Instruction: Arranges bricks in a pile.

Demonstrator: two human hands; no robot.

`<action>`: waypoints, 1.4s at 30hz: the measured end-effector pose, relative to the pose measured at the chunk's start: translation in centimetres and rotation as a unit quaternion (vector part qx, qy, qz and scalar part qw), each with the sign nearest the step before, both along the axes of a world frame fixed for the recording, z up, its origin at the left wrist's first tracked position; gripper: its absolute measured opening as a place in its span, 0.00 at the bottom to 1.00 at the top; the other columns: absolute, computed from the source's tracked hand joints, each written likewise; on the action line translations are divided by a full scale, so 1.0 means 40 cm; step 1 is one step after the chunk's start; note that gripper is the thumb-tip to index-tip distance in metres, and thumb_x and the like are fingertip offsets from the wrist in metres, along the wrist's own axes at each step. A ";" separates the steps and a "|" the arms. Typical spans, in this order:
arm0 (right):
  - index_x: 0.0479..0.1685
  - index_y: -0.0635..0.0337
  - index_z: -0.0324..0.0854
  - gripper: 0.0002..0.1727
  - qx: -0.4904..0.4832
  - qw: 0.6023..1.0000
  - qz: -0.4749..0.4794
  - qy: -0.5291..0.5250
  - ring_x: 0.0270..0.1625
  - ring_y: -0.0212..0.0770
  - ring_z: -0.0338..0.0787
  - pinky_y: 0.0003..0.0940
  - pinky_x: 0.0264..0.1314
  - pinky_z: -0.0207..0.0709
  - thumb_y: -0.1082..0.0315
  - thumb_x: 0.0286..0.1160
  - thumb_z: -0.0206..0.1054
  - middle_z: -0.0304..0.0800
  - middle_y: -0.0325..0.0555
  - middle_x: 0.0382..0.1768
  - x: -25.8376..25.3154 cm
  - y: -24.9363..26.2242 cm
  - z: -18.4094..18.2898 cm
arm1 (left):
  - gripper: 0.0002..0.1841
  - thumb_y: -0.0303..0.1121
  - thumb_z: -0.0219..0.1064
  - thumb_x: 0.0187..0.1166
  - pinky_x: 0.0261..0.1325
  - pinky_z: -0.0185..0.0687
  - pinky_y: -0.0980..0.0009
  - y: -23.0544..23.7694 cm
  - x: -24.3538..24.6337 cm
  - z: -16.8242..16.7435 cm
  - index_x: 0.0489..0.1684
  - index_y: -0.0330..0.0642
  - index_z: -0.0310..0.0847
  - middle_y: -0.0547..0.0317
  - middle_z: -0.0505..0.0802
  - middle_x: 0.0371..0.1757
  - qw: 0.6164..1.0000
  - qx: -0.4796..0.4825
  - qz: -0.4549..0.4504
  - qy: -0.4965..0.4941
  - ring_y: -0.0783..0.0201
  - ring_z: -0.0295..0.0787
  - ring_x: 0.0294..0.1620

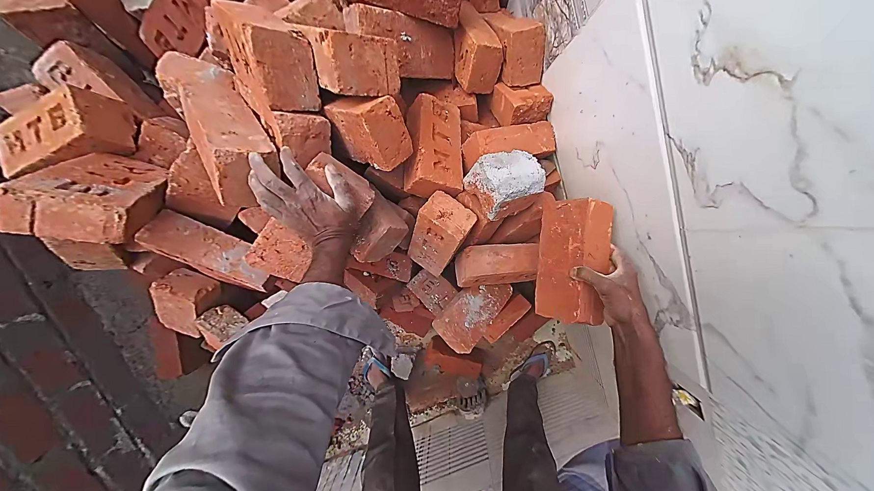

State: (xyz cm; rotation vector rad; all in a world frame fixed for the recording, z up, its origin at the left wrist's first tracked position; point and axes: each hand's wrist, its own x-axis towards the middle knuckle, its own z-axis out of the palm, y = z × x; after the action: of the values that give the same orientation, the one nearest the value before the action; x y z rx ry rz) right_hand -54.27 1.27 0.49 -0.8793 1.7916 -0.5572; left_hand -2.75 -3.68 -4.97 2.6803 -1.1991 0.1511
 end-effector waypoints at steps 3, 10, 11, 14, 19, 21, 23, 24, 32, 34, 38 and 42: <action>0.82 0.59 0.69 0.51 -0.012 0.988 -0.061 -0.139 0.60 0.53 0.93 0.52 0.58 0.93 0.66 0.46 0.88 0.89 0.58 0.63 0.051 0.007 0.074 | 0.45 0.71 0.38 0.74 0.89 0.44 0.41 0.007 0.013 -0.032 0.90 0.55 0.64 0.41 0.58 0.93 1.000 -0.015 -0.005 0.001 0.39 0.51 0.92; 0.74 0.63 0.74 0.32 -0.064 0.937 0.003 -0.344 0.59 0.53 0.93 0.53 0.62 0.89 0.64 0.67 0.75 0.90 0.61 0.59 0.265 -0.364 0.205 | 0.44 0.71 0.40 0.74 0.89 0.48 0.42 0.019 0.011 -0.100 0.86 0.56 0.70 0.39 0.65 0.90 0.999 -0.033 -0.008 -0.009 0.38 0.56 0.91; 0.65 0.61 0.79 0.24 -0.064 0.928 0.000 -0.366 0.55 0.50 0.94 0.52 0.59 0.89 0.62 0.71 0.72 0.92 0.58 0.53 0.332 -0.449 0.236 | 0.43 0.71 0.41 0.74 0.89 0.48 0.41 0.017 0.010 -0.102 0.85 0.56 0.71 0.39 0.65 0.90 0.999 -0.041 -0.007 -0.008 0.38 0.57 0.90; 0.62 0.52 0.81 0.21 -0.032 0.920 -0.031 -0.390 0.55 0.43 0.93 0.47 0.58 0.89 0.49 0.78 0.65 0.93 0.47 0.53 0.570 -0.702 0.367 | 0.43 0.71 0.41 0.74 0.90 0.46 0.41 0.014 0.009 -0.092 0.85 0.55 0.71 0.41 0.63 0.91 0.999 -0.051 -0.005 -0.001 0.39 0.55 0.91; 0.89 0.57 0.52 0.47 -0.022 0.981 -0.028 -0.192 0.63 0.62 0.91 0.54 0.57 0.91 0.33 0.80 0.57 0.77 0.67 0.74 0.747 -1.029 0.344 | 0.45 0.72 0.43 0.72 0.88 0.44 0.40 0.016 -0.003 -0.065 0.87 0.57 0.67 0.40 0.56 0.94 0.999 -0.030 -0.005 0.027 0.38 0.49 0.93; 0.88 0.54 0.58 0.41 -0.079 0.988 0.071 -0.114 0.66 0.55 0.90 0.52 0.59 0.90 0.39 0.82 0.62 0.80 0.59 0.73 0.733 -1.005 0.357 | 0.44 0.72 0.44 0.71 0.88 0.44 0.40 0.016 0.002 -0.068 0.86 0.57 0.68 0.41 0.56 0.93 0.999 -0.031 -0.004 0.027 0.38 0.49 0.92; 0.86 0.52 0.65 0.39 -0.137 0.968 0.209 -0.026 0.67 0.47 0.90 0.49 0.62 0.88 0.44 0.78 0.69 0.85 0.50 0.71 0.667 -0.882 0.346 | 0.44 0.72 0.44 0.71 0.88 0.45 0.39 0.018 -0.003 -0.066 0.86 0.57 0.69 0.41 0.57 0.93 0.999 -0.029 -0.002 0.029 0.38 0.49 0.92; 0.87 0.51 0.67 0.42 -0.153 0.949 0.275 0.025 0.68 0.44 0.89 0.47 0.65 0.86 0.44 0.72 0.73 0.85 0.49 0.71 0.614 -0.804 0.314 | 0.44 0.72 0.43 0.72 0.88 0.46 0.40 0.016 -0.005 -0.065 0.86 0.57 0.69 0.42 0.56 0.94 0.999 -0.025 0.000 0.030 0.38 0.50 0.92; 0.96 0.38 0.49 0.77 -0.155 0.674 0.652 0.310 0.95 0.62 0.51 0.75 0.86 0.53 0.40 0.29 0.91 0.47 0.50 0.96 0.358 -0.463 -0.053 | 0.44 0.72 0.42 0.74 0.89 0.43 0.39 0.019 0.001 -0.049 0.87 0.54 0.67 0.41 0.51 0.95 0.999 0.004 -0.008 0.034 0.38 0.44 0.94; 0.97 0.41 0.50 0.77 -0.138 0.623 0.712 0.293 0.94 0.66 0.52 0.74 0.88 0.50 0.43 0.30 0.94 0.46 0.56 0.95 0.419 -0.496 -0.024 | 0.45 0.73 0.40 0.73 0.89 0.42 0.40 0.024 0.003 -0.056 0.87 0.55 0.67 0.43 0.52 0.95 1.000 0.003 -0.006 0.026 0.39 0.45 0.94; 0.91 0.41 0.61 0.71 -0.185 0.583 0.755 0.236 0.77 0.57 0.78 0.59 0.77 0.73 0.37 0.25 0.87 0.77 0.55 0.76 0.437 -0.531 -0.120 | 0.43 0.71 0.40 0.74 0.90 0.44 0.41 0.020 0.011 -0.081 0.85 0.57 0.70 0.46 0.56 0.95 1.000 -0.019 -0.003 0.002 0.42 0.48 0.94; 0.95 0.34 0.50 0.73 -0.162 0.681 0.675 0.234 0.82 0.53 0.75 0.62 0.74 0.77 0.31 0.31 0.83 0.71 0.48 0.84 0.358 -0.521 -0.132 | 0.42 0.70 0.41 0.75 0.91 0.43 0.42 0.021 0.010 -0.093 0.84 0.56 0.73 0.43 0.59 0.93 1.000 -0.029 -0.006 -0.008 0.41 0.50 0.93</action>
State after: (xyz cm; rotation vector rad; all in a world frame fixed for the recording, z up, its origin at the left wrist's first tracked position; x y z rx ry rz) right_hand -39.96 -19.59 -4.78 -2.3920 0.9206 0.4080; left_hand -2.33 -2.86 -8.69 2.6266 -1.1954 0.2018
